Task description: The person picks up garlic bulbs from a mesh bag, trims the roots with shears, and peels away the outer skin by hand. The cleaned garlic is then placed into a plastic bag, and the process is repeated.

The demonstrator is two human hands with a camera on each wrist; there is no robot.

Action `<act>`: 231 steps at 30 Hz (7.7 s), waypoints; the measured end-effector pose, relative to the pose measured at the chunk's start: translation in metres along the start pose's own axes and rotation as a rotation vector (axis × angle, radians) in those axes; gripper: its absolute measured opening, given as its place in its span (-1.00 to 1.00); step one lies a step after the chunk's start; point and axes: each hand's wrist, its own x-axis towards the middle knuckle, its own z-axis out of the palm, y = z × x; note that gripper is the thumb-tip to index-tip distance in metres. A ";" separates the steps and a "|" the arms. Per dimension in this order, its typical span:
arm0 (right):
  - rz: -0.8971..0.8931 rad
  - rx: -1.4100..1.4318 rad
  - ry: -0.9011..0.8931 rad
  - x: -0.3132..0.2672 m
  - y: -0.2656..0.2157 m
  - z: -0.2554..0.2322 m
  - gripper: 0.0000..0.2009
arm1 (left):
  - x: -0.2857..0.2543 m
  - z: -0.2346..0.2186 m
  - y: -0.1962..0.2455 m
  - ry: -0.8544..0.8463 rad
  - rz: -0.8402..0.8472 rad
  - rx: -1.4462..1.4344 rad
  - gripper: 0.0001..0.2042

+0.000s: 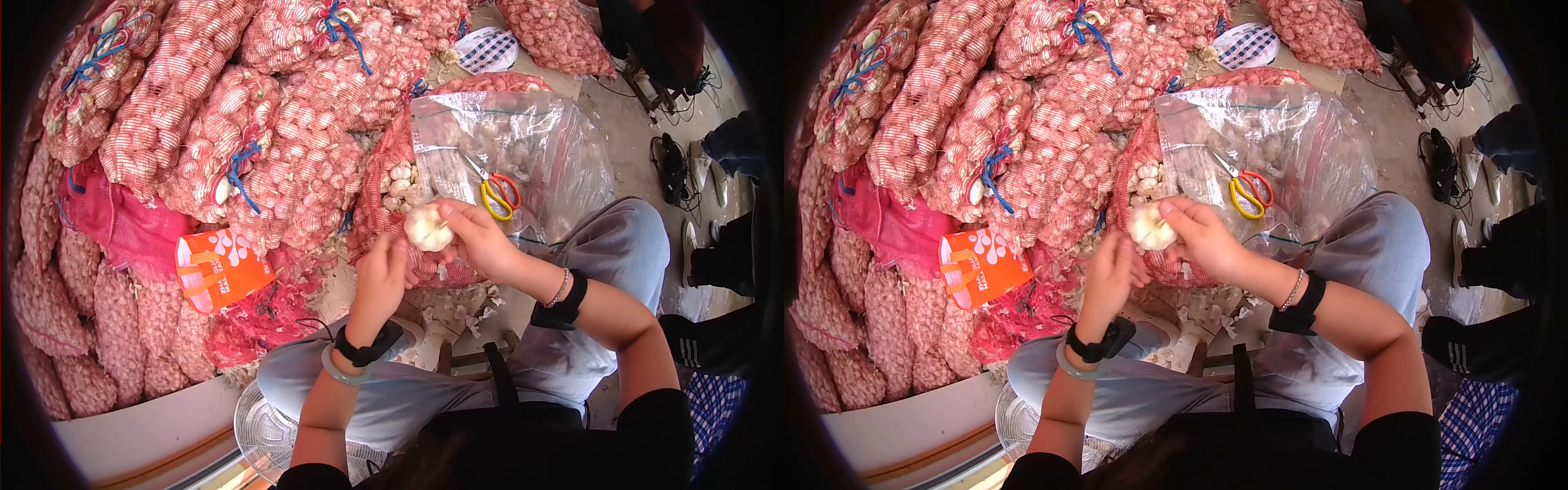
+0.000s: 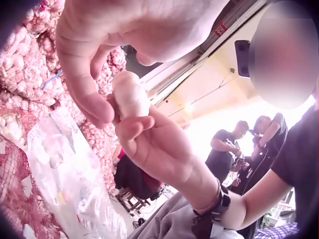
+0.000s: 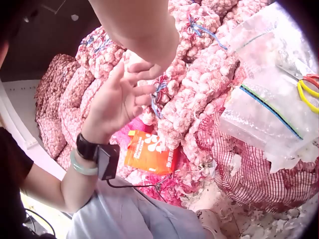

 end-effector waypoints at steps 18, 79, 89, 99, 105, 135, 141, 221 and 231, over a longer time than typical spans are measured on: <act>-0.100 -0.722 0.248 -0.014 0.000 0.026 -0.83 | -0.006 0.021 -0.005 -0.112 0.306 -1.115 -0.61; -0.207 -1.815 -0.286 -0.092 -0.133 -0.022 -0.06 | -0.002 -0.011 -0.013 0.025 0.285 -0.783 -0.50; -0.321 -1.730 -0.204 -0.107 -0.104 0.001 -0.15 | -0.007 -0.011 -0.007 -0.114 0.346 -0.735 -0.43; -0.224 -1.770 -0.126 -0.112 -0.087 0.008 -0.24 | -0.011 -0.009 -0.003 -0.091 0.498 -0.752 -0.43; -0.328 -1.799 -0.101 -0.109 -0.079 0.004 -0.41 | -0.012 -0.011 -0.003 -0.039 0.483 -0.715 -0.43; -0.501 -2.070 -0.091 -0.105 -0.063 -0.011 -0.48 | -0.015 -0.006 0.000 0.019 0.352 -0.690 -0.50; -0.588 -1.936 0.010 -0.102 -0.066 -0.011 -0.53 | -0.017 -0.012 0.000 -0.082 0.395 -0.768 -0.51; -0.518 -2.082 -0.152 -0.091 -0.047 -0.005 -0.56 | -0.025 -0.022 -0.006 -0.330 0.180 -0.545 -0.50; -0.522 -2.057 -0.208 -0.090 -0.059 -0.009 -0.58 | -0.023 -0.025 -0.010 -0.393 0.185 -0.546 -0.49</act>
